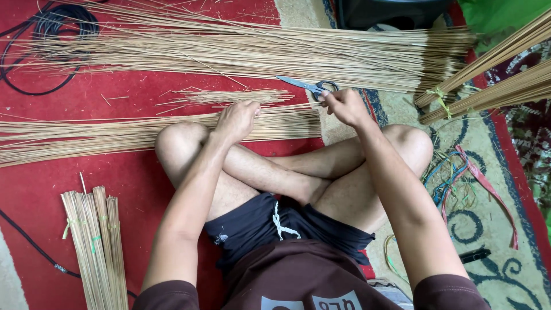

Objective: The person sorts, aligns, and trims thin wooden sticks using scissors while sitting on the floor.

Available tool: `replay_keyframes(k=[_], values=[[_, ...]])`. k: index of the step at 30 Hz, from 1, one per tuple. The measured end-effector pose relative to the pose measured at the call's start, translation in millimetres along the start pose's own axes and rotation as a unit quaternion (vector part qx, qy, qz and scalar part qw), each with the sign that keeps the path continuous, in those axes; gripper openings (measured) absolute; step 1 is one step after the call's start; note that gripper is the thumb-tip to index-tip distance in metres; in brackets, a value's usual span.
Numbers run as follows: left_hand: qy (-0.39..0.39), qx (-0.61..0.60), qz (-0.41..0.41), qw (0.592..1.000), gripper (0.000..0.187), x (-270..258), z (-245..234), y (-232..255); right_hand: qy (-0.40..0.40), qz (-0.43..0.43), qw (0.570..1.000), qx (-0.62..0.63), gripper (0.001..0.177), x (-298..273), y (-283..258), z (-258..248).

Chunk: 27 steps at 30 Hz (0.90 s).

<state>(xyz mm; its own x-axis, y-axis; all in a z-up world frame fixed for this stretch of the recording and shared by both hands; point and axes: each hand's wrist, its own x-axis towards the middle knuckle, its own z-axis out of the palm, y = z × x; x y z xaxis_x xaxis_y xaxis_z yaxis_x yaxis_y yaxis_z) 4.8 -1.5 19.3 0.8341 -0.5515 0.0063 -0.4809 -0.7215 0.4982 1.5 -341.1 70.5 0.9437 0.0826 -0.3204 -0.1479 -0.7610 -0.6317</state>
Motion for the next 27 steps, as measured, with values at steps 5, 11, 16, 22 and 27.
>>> replay_keyframes(k=[5,11,16,22,27], values=[[-0.008,-0.002,-0.005,1.0,0.011,-1,9,4,0.019,0.116,0.93,0.35,0.063,19,48,32],[-0.031,-0.002,-0.012,0.999,0.015,6,32,16,-0.017,0.097,0.883,0.459,0.068,15,50,59],[-0.024,0.04,-0.009,0.999,0.01,-2,48,-4,-0.031,0.087,0.919,0.383,0.035,7,54,57],[-0.004,0.032,-0.021,0.999,0.009,-7,51,-11,-0.026,0.024,0.957,0.287,0.018,15,68,71],[0.007,0.017,-0.02,1.0,0.011,-5,66,-17,0.007,0.067,0.934,0.352,0.018,24,93,85]])
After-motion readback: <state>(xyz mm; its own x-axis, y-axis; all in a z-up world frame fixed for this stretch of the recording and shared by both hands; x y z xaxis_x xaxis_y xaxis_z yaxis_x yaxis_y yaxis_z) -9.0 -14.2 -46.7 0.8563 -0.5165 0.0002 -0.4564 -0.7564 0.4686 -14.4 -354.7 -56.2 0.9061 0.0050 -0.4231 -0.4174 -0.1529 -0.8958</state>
